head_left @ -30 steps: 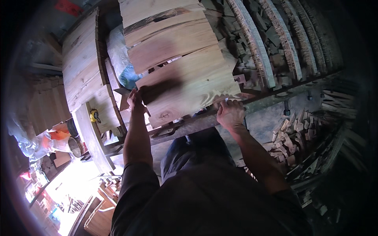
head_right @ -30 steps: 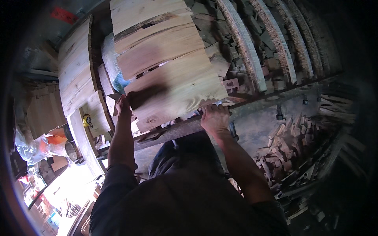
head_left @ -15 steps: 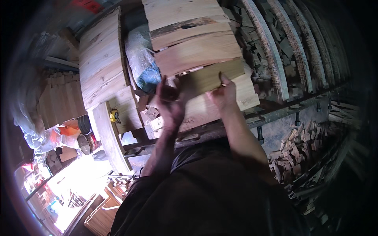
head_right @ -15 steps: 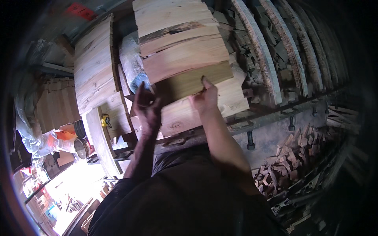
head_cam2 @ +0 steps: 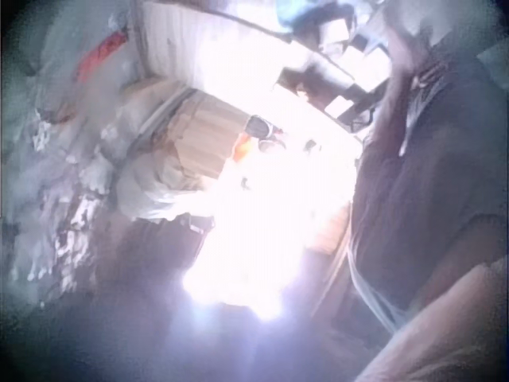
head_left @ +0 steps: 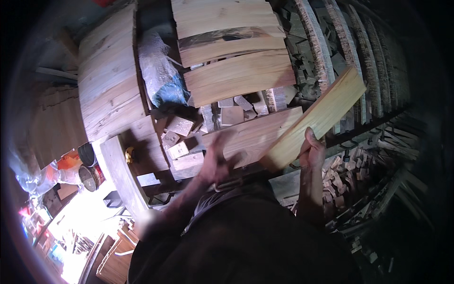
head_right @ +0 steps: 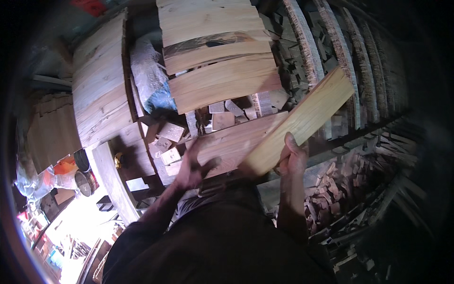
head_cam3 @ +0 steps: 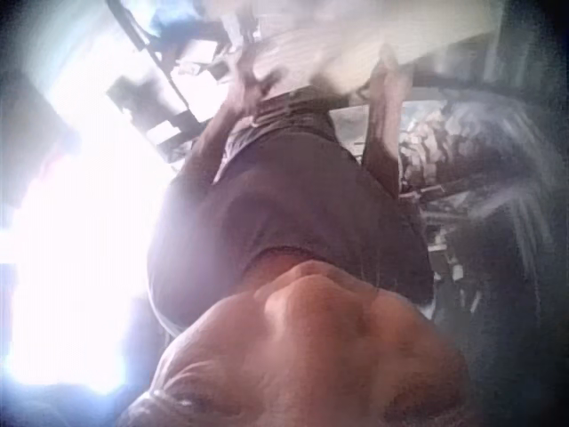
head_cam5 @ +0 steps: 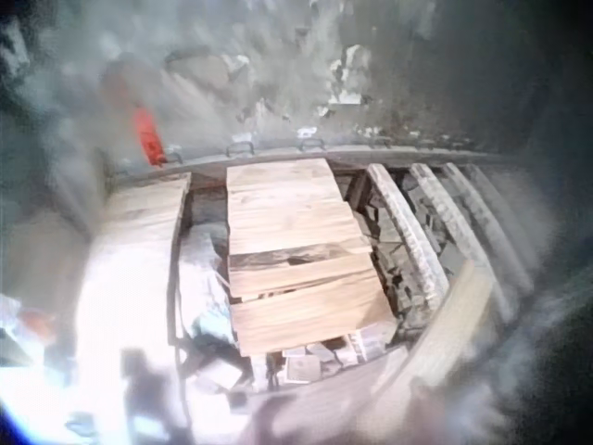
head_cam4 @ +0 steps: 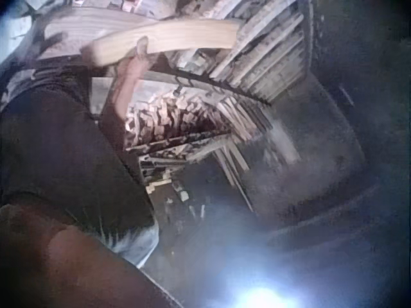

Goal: The person repeatedly picks up wooden planks from a pile on the floor and stacks them on a nearby workbench. They handle the planks one at a time, aligning them into a neat stack.

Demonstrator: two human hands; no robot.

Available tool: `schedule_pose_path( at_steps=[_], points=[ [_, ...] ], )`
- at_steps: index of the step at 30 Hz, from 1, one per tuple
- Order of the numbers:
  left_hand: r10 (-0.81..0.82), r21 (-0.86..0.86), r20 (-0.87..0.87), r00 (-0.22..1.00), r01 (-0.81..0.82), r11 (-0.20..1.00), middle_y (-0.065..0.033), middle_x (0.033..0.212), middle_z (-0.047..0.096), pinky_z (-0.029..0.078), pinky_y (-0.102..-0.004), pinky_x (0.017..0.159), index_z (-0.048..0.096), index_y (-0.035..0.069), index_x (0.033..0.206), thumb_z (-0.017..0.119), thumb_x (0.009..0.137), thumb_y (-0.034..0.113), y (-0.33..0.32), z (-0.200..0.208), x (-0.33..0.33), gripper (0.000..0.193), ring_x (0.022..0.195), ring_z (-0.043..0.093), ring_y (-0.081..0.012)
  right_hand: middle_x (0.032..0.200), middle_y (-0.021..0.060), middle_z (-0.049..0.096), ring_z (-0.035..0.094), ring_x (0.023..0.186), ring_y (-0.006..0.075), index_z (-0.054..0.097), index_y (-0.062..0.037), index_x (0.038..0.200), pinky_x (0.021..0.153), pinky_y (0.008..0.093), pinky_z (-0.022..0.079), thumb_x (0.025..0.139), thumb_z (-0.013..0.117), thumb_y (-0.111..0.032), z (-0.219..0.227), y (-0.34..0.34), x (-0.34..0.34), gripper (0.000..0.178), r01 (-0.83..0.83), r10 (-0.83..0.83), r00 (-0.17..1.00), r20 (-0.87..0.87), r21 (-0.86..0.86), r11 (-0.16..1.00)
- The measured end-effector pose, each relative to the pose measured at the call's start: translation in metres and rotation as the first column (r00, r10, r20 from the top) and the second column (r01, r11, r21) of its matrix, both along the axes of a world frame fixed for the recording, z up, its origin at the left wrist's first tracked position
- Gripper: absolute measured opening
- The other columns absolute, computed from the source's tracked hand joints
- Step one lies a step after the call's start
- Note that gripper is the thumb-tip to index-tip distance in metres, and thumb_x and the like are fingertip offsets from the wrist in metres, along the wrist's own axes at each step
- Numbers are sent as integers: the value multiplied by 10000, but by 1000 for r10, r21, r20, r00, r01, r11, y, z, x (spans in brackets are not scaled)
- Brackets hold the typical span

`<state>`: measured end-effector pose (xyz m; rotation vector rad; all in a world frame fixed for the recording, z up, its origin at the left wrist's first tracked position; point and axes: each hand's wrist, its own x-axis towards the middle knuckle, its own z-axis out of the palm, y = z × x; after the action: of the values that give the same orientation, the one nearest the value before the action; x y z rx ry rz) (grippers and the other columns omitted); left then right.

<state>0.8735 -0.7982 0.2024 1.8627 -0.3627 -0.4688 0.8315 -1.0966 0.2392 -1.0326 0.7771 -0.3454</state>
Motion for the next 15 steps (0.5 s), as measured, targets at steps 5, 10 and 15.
schedule_pose_path(
  at_steps=[5, 10, 15],
  points=[
    [-96, 408, 294, 951, -33, 913, -285, 1587, 235, 233, -566, 1188, 467, 24, 1437, 883, 675, 374, -71, -81, 132, 936, 1472, 210, -459, 1165, 56, 659, 634, 1061, 200, 600, -35, 1286, 964, 345, 504, 759, 725, 37, 2, -45, -4, 546, -53, 20, 988, -151, -218, 975],
    [-362, 678, 293, 885, 75, 731, -277, 1619, 139, 128, -641, 1194, 402, 110, 1505, 878, 594, 499, -119, -122, 209, 1100, 1478, 83, -548, 1054, 43, 692, 649, 964, 166, 650, -26, 1166, 888, 330, 517, 771, 719, 25, 8, -56, 12, 404, -158, 43, 952, -304, -365, 917],
    [-460, 713, 296, 837, 127, 690, -342, 1573, 216, 151, -658, 1166, 423, 128, 1495, 864, 556, 495, -133, -116, 218, 1100, 1435, 175, -577, 1012, 43, 689, 641, 901, 153, 638, -13, 1117, 821, 321, 518, 783, 707, -13, -15, -92, 18, 341, -332, 144, 902, -407, -440, 835]
  ],
)
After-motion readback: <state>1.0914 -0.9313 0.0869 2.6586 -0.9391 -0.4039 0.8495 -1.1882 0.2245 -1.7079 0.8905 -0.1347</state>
